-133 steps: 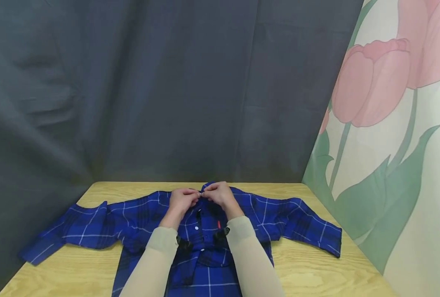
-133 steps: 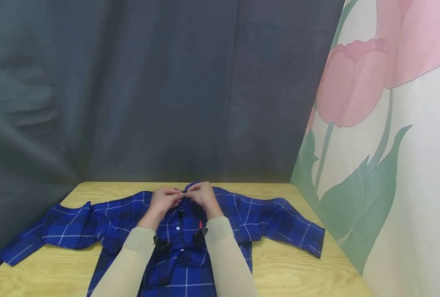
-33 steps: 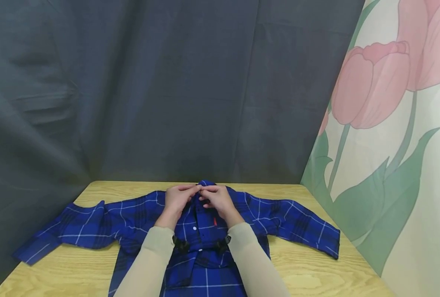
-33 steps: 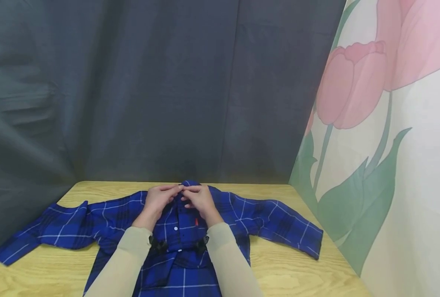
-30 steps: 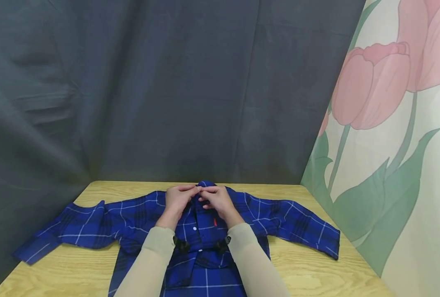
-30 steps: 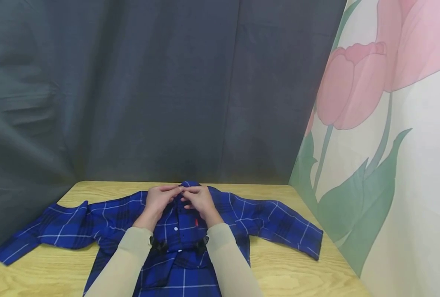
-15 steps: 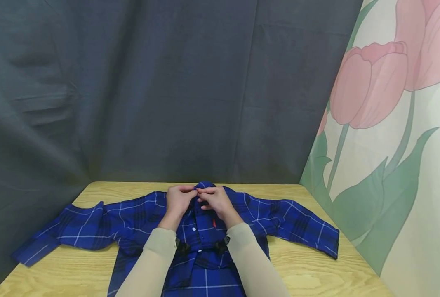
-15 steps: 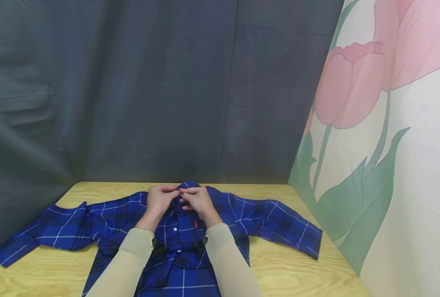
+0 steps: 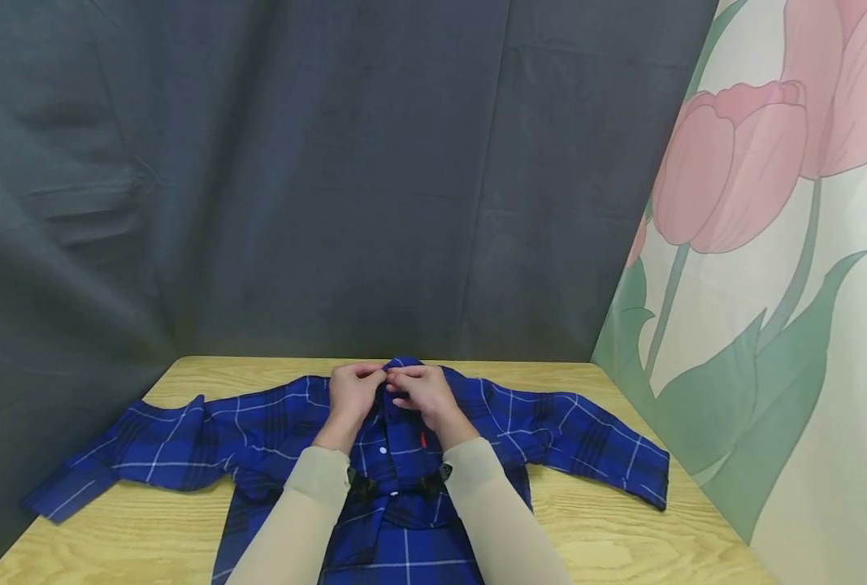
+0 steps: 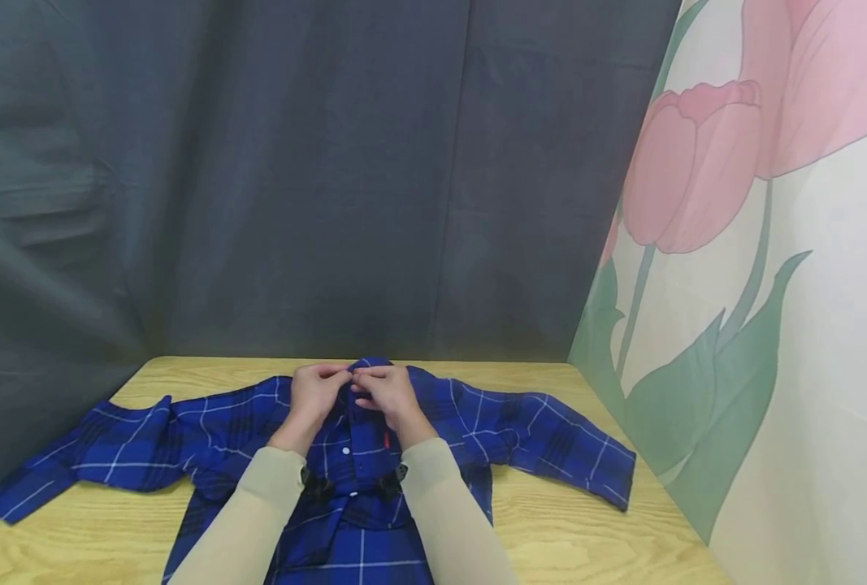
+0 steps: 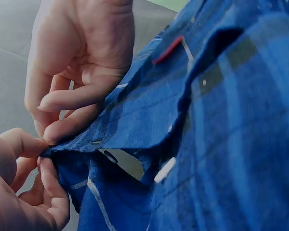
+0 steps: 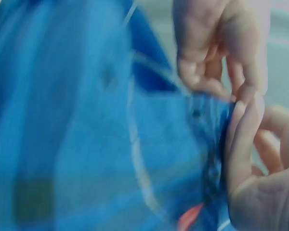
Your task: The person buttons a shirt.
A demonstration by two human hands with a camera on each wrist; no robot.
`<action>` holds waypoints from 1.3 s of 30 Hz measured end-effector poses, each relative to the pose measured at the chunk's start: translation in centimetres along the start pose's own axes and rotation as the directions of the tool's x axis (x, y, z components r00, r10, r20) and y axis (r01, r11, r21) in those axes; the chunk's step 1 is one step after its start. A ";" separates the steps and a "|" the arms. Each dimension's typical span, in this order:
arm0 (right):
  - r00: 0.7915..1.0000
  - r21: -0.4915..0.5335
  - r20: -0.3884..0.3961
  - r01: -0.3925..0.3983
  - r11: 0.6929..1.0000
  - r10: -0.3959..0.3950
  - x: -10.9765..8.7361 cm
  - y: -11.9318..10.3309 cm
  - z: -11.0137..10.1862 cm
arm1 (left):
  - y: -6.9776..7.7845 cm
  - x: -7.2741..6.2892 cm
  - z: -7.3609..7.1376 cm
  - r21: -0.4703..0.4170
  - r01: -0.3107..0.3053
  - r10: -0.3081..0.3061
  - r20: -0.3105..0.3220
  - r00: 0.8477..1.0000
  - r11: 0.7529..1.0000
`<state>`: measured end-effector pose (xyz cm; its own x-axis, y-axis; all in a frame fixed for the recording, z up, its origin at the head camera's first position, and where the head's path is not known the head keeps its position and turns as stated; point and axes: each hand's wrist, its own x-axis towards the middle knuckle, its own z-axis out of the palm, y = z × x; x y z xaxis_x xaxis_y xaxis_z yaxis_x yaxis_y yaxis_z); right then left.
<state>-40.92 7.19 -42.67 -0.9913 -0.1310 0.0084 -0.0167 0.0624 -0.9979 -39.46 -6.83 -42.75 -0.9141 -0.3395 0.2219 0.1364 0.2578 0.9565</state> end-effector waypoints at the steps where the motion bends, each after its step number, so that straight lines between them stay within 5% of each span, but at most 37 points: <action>1: 1.000 0.013 -0.013 -0.016 1.000 0.016 -0.1 -0.2 0.1 | 0.0 0.0 0.1 -0.001 -0.006 0.006 -0.007 1.000 1.000; 8: 0.985 0.199 -0.049 -0.151 0.968 0.163 -0.4 -0.9 0.0 | 0.1 0.0 0.6 -0.047 -0.021 0.021 0.011 1.000 0.999; 13: 0.966 0.358 0.047 -0.252 0.899 0.252 -0.3 -1.0 -0.6 | 0.3 0.0 0.2 -0.084 0.017 -0.008 0.098 0.995 0.996; 17: 0.950 0.384 0.124 -0.311 0.869 0.285 -0.1 -0.9 -0.9 | 0.4 -0.1 -0.3 -0.082 0.053 -0.040 0.157 0.987 0.995; 23: 0.951 0.366 0.140 -0.310 0.878 0.277 0.0 -0.8 -1.0 | 0.9 -0.5 -0.6 0.046 -0.044 0.035 0.192 0.981 0.998; 29: 0.960 0.342 0.116 -0.279 0.898 0.254 -0.1 -0.8 -1.0 | 1.9 -1.1 -0.6 0.226 -0.199 0.159 0.184 0.970 0.954; 39: 0.977 0.313 0.067 -0.212 0.926 0.202 -0.2 -0.7 -0.6 | 2.4 -1.5 0.1 0.385 -0.229 0.202 0.109 0.973 0.894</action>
<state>-40.76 7.79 -41.98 -0.9634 -0.1815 -0.1973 0.2359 -0.2242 -0.9455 -37.75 -5.62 -40.77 -0.9038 -0.1795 0.3885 0.1840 0.6566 0.7314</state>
